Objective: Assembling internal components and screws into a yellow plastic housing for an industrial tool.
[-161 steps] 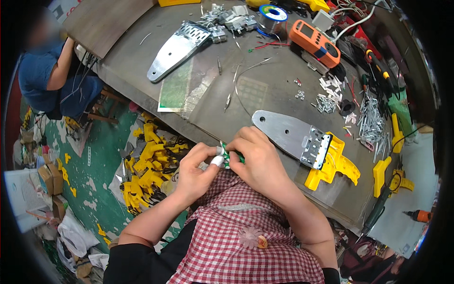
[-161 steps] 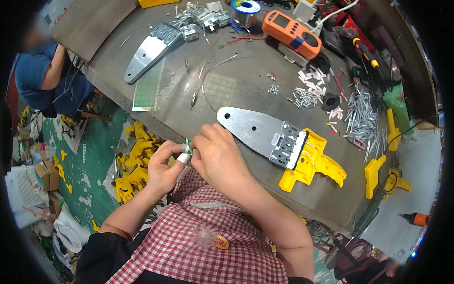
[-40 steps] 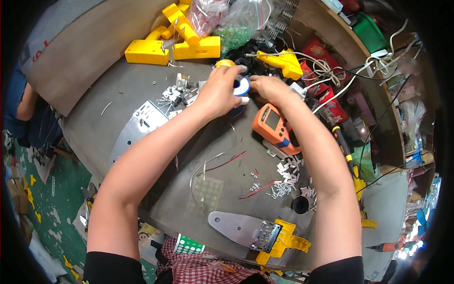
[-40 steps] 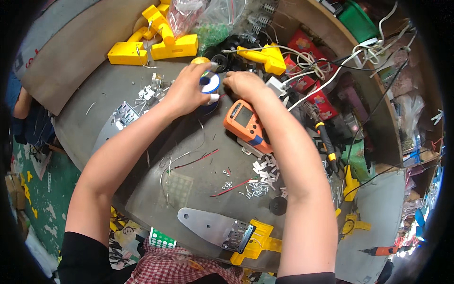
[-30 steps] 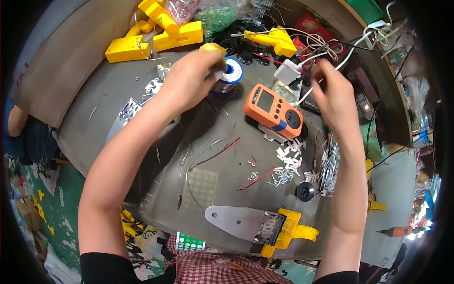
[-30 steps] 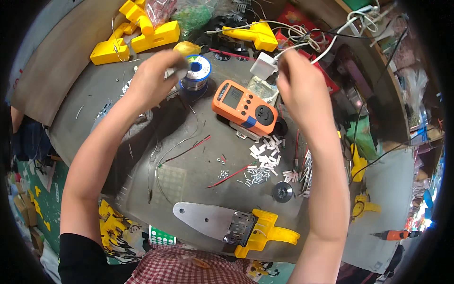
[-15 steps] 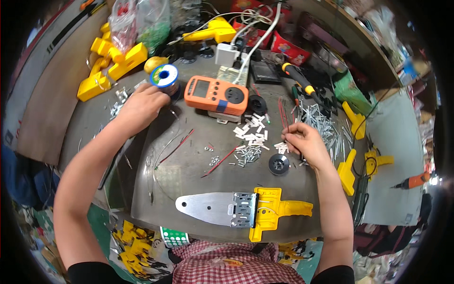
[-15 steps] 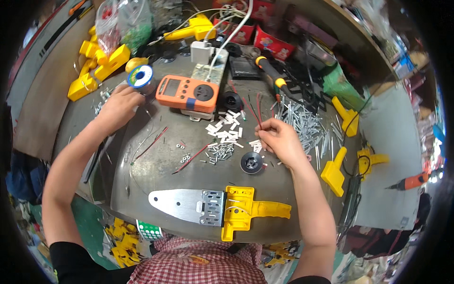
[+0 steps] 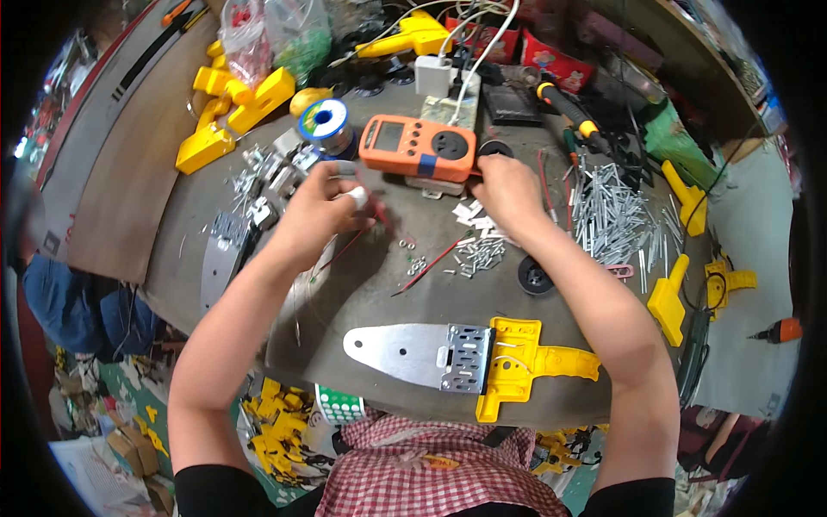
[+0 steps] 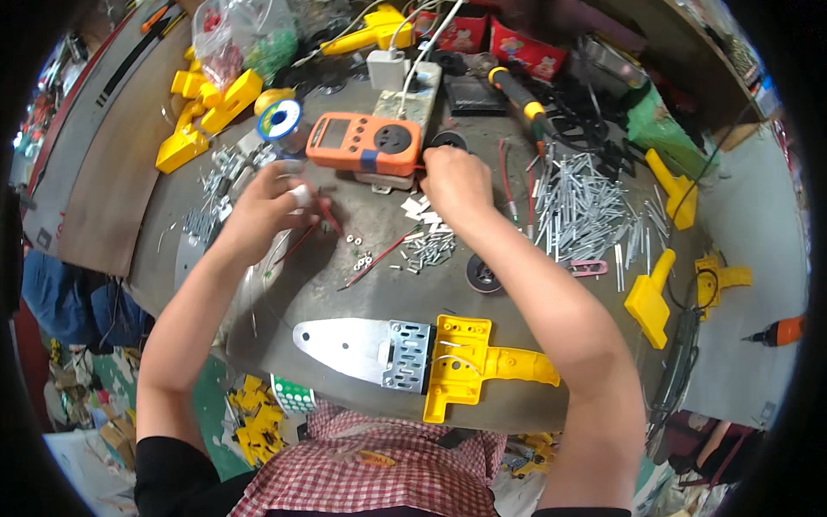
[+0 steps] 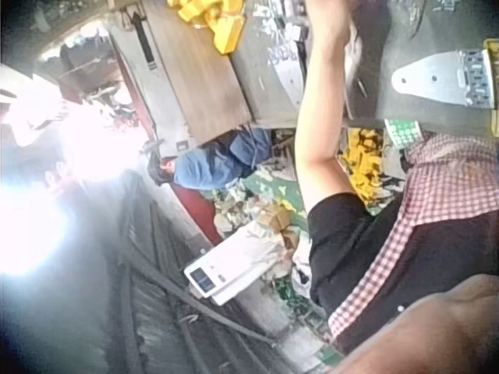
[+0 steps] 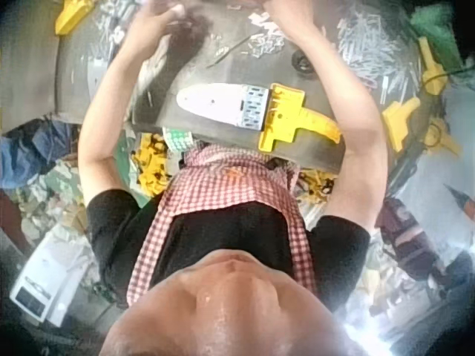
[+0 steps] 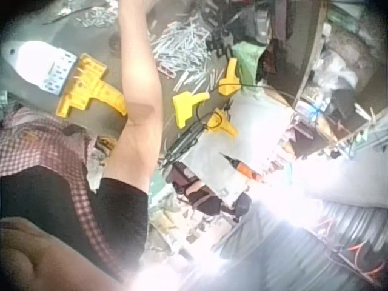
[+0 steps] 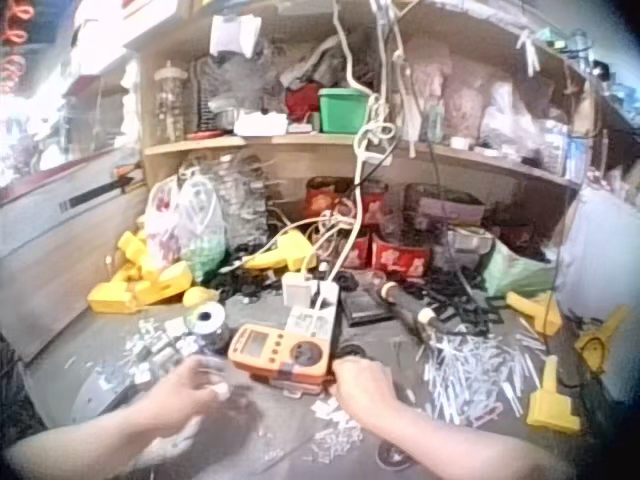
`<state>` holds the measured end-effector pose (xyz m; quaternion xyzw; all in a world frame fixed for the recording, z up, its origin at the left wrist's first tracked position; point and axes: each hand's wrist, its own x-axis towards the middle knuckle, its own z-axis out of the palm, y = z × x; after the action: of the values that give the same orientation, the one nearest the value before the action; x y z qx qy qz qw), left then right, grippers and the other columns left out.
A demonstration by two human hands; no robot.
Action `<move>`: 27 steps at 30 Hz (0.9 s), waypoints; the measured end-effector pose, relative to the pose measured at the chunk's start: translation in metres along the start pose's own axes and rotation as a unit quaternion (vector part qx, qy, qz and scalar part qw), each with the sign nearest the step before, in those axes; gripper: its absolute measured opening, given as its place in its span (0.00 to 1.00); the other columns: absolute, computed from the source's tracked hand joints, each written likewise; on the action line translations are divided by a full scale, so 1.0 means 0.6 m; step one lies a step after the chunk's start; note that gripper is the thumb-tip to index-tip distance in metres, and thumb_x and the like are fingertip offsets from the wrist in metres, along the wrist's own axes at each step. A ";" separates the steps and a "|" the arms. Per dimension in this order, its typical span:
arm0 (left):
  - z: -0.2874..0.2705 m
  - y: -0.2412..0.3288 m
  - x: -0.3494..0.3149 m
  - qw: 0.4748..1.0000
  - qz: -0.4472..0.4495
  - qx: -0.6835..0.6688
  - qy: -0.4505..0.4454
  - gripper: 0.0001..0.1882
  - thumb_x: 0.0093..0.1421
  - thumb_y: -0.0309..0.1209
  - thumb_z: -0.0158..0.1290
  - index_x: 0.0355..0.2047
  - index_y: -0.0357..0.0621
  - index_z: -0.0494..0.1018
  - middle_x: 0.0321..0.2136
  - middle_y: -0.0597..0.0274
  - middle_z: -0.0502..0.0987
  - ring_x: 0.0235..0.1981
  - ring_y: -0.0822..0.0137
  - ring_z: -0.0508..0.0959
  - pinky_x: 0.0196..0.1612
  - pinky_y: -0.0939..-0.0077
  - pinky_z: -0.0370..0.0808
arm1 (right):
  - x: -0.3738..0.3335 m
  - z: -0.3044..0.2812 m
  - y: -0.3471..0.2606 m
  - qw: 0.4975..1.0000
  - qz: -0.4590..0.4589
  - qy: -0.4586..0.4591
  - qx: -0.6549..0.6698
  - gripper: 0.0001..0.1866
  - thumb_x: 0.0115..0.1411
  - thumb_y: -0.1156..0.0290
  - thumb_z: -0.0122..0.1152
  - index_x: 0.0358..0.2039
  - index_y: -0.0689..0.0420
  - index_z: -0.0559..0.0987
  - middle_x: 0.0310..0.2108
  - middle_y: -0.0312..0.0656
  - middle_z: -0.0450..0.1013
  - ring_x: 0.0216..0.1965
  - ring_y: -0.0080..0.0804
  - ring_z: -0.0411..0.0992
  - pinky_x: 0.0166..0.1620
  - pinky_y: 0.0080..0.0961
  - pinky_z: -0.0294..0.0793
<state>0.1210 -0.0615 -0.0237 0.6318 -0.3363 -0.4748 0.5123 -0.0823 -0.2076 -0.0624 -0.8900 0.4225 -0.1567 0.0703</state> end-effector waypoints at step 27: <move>0.134 -0.064 -0.220 0.943 0.263 0.201 -0.028 0.17 0.48 0.18 0.57 0.41 0.39 0.77 0.30 0.59 0.75 0.31 0.67 0.75 0.33 0.78 0.71 | -0.344 -0.192 -0.028 0.917 0.127 -0.055 0.373 0.03 0.49 0.80 0.63 0.27 0.61 0.78 0.21 0.34 0.71 0.19 0.14 0.63 0.22 0.14 0.60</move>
<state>0.0002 0.0419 -0.0291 0.5974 -0.5930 -0.2632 0.4714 -0.2316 -0.0364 0.0049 -0.7453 0.4379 -0.2440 0.4395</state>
